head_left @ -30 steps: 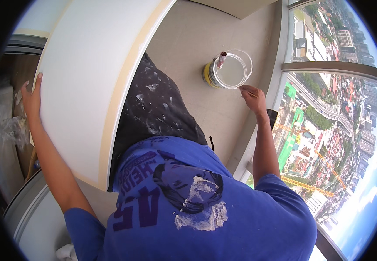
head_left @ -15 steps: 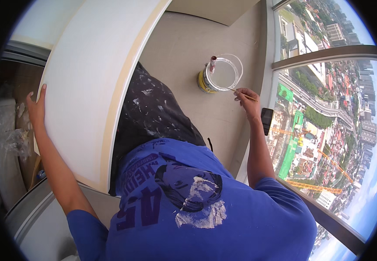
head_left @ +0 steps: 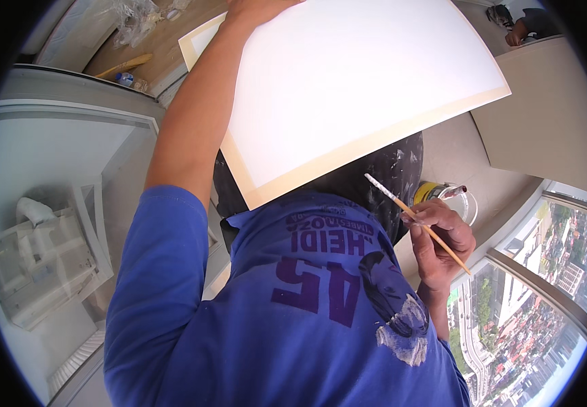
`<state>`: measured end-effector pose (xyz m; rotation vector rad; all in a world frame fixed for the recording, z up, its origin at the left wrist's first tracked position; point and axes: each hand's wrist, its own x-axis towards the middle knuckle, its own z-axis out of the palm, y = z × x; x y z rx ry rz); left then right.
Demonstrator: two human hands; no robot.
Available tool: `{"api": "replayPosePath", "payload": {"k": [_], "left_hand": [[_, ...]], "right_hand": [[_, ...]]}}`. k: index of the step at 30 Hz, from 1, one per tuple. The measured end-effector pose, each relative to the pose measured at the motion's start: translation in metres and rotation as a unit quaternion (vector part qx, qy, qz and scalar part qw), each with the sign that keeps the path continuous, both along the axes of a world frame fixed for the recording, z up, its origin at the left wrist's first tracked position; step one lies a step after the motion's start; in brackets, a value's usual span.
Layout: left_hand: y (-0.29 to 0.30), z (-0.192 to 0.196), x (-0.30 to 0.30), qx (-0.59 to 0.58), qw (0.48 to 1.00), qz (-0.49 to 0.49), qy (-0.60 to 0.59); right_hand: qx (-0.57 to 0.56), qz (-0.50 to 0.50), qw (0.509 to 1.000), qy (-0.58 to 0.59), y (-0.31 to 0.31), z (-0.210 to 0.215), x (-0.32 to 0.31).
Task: The person paints the edge of a white cabinet door using a thin brush, dipping it into a bucket of paint, and then turns the door over to paint the other edge.
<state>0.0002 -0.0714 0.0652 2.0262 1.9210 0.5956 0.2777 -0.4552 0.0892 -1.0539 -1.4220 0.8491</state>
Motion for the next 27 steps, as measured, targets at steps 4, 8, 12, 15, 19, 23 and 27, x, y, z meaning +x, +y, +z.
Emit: {"api": "replayPosePath", "payload": {"k": [4, 8, 12, 15, 19, 23, 27], "left_hand": [[0.002, 0.0, 0.001, -0.013, 1.0, -0.008, -0.007], [0.005, -0.003, -0.001, -0.011, 1.0, -0.009, 0.005], [0.006, -0.006, -0.001, 0.0, 1.0, -0.002, 0.007], [0.002, 0.0, -0.001, -0.016, 1.0, -0.002, 0.002], [0.007, -0.004, -0.004, -0.013, 1.0, -0.012, 0.007], [0.007, -0.003, -0.003, -0.015, 1.0, -0.011, -0.008], [0.004, 0.0, -0.002, -0.027, 0.999, -0.01, -0.026]], "right_hand": [[0.036, 0.054, 0.989, -0.131, 0.021, 0.015, -0.029], [0.055, 0.074, 0.982, -0.166, 0.029, 0.019, -0.043], [0.06, 0.098, 0.977, -0.18, 0.034, 0.019, -0.051], [0.056, 0.097, 0.977, -0.182, 0.034, 0.016, -0.056], [0.055, 0.087, 0.976, -0.191, 0.034, 0.016, -0.06], [0.05, 0.066, 0.977, -0.198, 0.033, 0.017, -0.061], [0.054, 0.068, 0.976, -0.199, 0.032, 0.016, -0.061]]}}
